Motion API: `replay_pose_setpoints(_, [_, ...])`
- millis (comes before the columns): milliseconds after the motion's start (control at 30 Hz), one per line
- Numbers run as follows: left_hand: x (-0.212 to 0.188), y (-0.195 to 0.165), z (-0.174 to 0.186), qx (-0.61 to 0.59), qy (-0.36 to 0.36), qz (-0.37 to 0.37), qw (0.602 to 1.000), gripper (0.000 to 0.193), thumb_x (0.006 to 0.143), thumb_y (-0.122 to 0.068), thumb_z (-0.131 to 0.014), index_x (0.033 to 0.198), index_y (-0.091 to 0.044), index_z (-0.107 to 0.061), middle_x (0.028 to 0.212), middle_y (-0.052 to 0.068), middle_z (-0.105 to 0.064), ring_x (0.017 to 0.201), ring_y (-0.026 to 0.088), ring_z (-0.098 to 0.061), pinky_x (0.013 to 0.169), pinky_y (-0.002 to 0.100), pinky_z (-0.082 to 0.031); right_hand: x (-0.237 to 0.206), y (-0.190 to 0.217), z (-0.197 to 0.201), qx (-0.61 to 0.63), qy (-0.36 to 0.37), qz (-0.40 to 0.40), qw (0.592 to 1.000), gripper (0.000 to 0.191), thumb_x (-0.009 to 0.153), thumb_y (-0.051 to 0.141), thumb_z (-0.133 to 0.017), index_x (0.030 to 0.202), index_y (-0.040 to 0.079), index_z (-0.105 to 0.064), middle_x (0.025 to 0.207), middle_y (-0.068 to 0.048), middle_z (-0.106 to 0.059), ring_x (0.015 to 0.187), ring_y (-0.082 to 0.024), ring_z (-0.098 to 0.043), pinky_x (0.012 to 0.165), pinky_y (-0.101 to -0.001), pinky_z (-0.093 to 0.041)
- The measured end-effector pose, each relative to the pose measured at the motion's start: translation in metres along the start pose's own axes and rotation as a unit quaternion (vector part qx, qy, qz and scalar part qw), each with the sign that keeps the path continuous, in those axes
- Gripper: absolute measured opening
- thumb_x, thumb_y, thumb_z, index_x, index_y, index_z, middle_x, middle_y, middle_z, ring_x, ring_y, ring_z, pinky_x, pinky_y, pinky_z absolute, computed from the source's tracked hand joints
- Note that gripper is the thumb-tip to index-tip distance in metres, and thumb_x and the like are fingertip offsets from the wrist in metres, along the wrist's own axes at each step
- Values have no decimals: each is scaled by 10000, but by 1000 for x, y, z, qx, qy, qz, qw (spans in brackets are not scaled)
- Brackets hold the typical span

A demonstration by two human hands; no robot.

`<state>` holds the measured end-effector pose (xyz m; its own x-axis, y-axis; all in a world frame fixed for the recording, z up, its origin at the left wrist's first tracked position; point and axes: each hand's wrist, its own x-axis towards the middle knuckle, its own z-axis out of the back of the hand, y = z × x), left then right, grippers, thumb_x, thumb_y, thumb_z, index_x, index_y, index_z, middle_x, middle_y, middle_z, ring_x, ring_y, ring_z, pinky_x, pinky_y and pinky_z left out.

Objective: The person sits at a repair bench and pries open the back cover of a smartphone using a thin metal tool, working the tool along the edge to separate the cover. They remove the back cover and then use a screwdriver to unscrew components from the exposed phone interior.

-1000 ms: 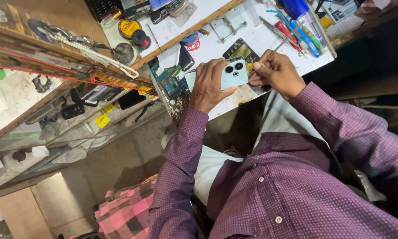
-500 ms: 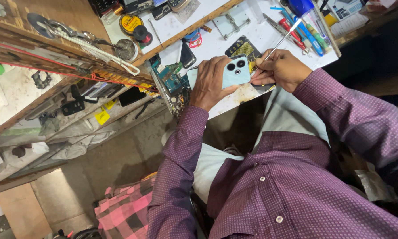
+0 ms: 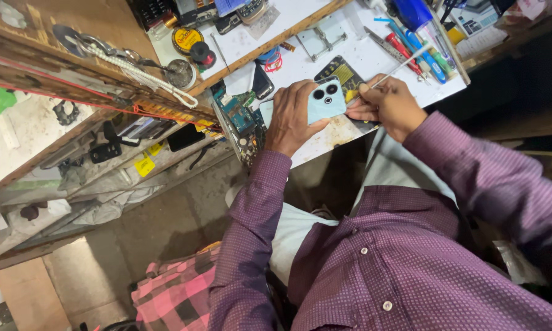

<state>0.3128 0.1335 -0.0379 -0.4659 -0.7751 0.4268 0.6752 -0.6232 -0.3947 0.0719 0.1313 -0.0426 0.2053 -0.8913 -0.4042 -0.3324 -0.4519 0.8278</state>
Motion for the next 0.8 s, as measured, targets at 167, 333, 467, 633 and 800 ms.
replay_pose_setpoints(167, [-1, 0, -1, -2, 8, 10, 1000, 858, 663, -241, -953, 1357, -83, -472, 1352, 106, -551, 1233, 296, -553, 1050, 464, -413, -8, -28, 3, 4, -11, 120, 993, 119, 1088, 83, -554, 1034, 6, -483, 963, -135, -676, 893, -216, -739, 837, -363, -673])
replay_pose_setpoints(333, [1, 3, -4, -7, 6, 1, 1000, 863, 654, -249, -953, 1352, -86, -473, 1345, 101, -549, 1235, 289, -553, 1049, 466, -405, -3, -27, 9, 24, -12, 48, 998, 125, 1067, 95, -546, 1002, 5, -487, 923, -182, -705, 829, -246, -753, 792, -358, -662])
replay_pose_setpoints(467, [-2, 3, -5, 1, 6, 12, 1000, 858, 657, -253, -954, 1346, -81, -474, 1344, 104, -548, 1233, 290, -552, 1054, 465, -403, -5, -26, 6, 39, -33, 28, 998, 122, 1065, 79, -546, 1002, -18, -509, 937, -200, -705, 828, -262, -751, 789, -363, -657])
replay_pose_setpoints(633, [-2, 5, -6, 2, 2, 13, 1000, 861, 668, -266, -955, 1352, -75, -467, 1352, 107, -547, 1244, 288, -550, 1069, 468, -397, -9, -30, -2, 99, -54, 33, 993, 96, 1050, 61, -545, 995, -3, -499, 957, -195, -693, 854, -266, -750, 820, -383, -667])
replay_pose_setpoints(800, [-2, 6, -6, -5, -16, 11, 1000, 875, 685, -272, -957, 1368, -70, -448, 1356, 111, -541, 1262, 292, -546, 1085, 478, -388, -11, -33, -5, 147, -41, 28, 988, 150, 1077, 114, -532, 984, -4, -526, 976, -199, -707, 879, -263, -755, 860, -382, -658])
